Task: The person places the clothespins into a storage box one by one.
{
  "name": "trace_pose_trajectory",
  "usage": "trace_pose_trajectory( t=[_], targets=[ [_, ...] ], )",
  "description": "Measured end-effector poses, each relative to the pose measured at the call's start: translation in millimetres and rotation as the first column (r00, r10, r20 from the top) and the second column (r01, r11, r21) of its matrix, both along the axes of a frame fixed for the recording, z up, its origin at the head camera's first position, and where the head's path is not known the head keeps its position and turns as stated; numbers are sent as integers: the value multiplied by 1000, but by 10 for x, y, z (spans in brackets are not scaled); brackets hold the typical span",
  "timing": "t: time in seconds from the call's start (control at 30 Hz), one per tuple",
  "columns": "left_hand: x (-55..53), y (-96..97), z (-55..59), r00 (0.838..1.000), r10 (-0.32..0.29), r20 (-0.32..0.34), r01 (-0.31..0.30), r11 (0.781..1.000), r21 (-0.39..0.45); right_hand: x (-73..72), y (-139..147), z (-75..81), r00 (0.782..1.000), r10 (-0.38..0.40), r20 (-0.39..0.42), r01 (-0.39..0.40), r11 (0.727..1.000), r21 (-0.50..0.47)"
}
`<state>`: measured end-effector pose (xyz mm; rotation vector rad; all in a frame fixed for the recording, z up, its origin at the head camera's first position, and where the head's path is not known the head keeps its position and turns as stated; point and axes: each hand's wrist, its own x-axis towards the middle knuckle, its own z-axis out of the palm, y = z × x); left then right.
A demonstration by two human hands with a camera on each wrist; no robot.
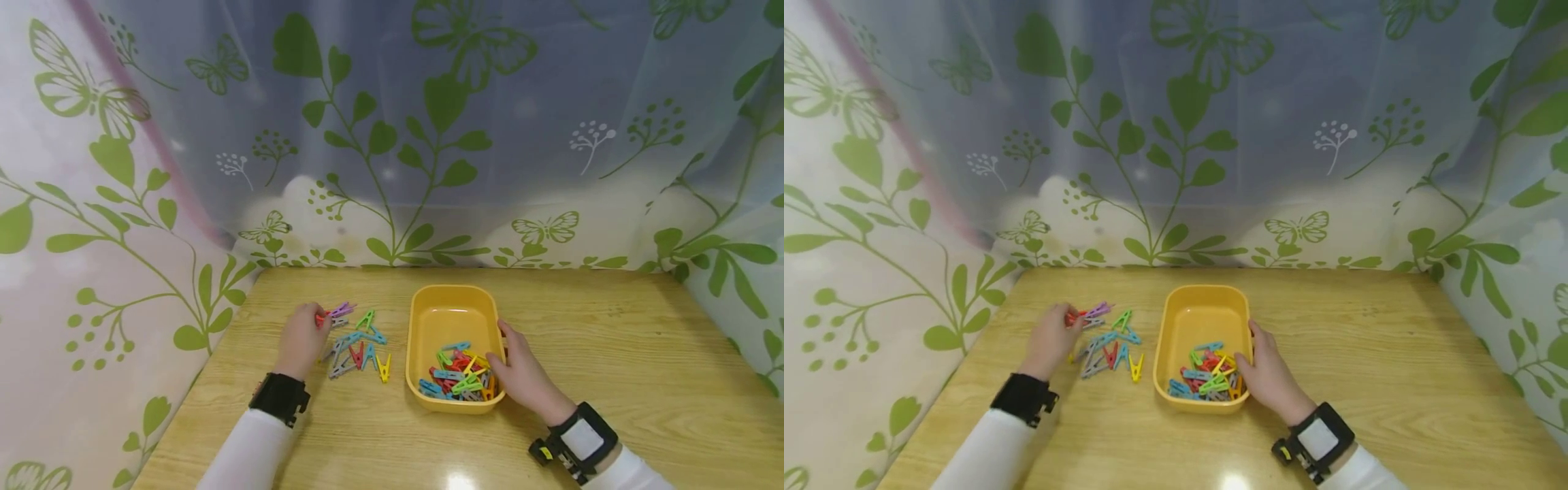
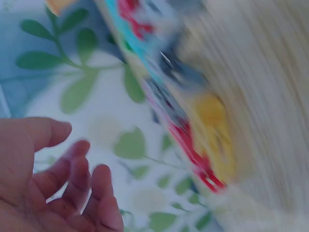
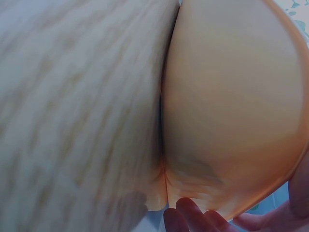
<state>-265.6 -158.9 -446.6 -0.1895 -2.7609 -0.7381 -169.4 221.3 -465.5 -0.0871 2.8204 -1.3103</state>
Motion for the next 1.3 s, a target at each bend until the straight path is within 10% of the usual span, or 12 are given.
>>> trace_pose_trajectory(
  t=[0.43,1.3],
  targets=[
    [-258,-483,-213,972,148,185,-130,985,-110,-1,-15,-3,1000,7,-16,-7,1000,-3],
    [-546,-622,-332,972,153,178,-94,948,-303,19,2,21,1000,-5,-12,5,1000,1]
  ],
)
